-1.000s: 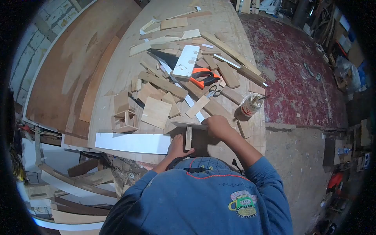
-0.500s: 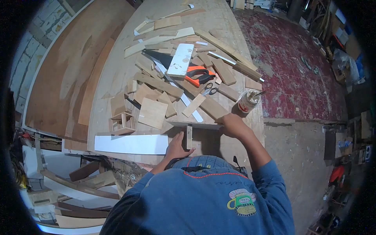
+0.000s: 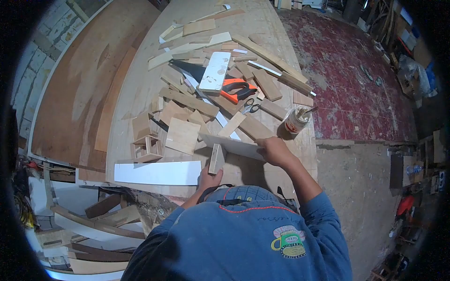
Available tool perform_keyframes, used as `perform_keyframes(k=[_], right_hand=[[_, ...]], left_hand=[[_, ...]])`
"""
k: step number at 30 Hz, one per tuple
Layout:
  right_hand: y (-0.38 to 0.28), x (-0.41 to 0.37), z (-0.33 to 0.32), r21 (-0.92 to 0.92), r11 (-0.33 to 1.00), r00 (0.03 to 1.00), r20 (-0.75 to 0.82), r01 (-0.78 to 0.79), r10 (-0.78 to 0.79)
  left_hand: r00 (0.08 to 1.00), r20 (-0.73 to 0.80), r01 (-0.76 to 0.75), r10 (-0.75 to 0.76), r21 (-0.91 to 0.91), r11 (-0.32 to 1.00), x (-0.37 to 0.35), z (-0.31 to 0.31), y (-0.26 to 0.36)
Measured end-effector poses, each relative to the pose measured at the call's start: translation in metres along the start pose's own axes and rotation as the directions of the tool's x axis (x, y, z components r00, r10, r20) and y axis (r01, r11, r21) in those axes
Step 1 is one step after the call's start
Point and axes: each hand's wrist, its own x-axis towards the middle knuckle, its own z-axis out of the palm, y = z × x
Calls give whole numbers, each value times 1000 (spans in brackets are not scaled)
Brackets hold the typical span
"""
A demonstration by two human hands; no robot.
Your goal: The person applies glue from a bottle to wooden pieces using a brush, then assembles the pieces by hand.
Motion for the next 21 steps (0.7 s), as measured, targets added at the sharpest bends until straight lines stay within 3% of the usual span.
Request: perform_keyframes(k=[2,3,4,5,7,11,12,18,21], right_hand=[[7,1,3,55,998,999,-45,-6,8],[15,3,6,210,977,998,-49,-28,39],[23,5,10,360,932,996,-49,-47,69],[28,7,15,360,932,997,-48,-46,68],[33,8,21,582,810,984,-96,-68,151],[37,15,26,689,707,984,52,-159,171],[36,16,25,689,708,984,51,-158,170],[33,21,24,693,696,980,83,-187,181],[36,24,27,745,627,967,103,-229,231]], left_hand=[[1000,1,18,-18,-96,995,4,4,-15],[999,3,35,-35,-190,981,5,5,-21],[999,1,35,-35,-190,981,5,0,-14],[999,-15,31,-34,-167,985,3,-5,-6],[999,-32,27,-32,-143,989,3,-9,-1],[1000,-19,10,-14,-208,978,10,-2,-18],[1000,-4,13,-15,-271,962,12,-2,-19],[997,-51,-68,57,-261,963,15,-5,-22],[998,-54,-58,43,-325,944,20,0,-32]])
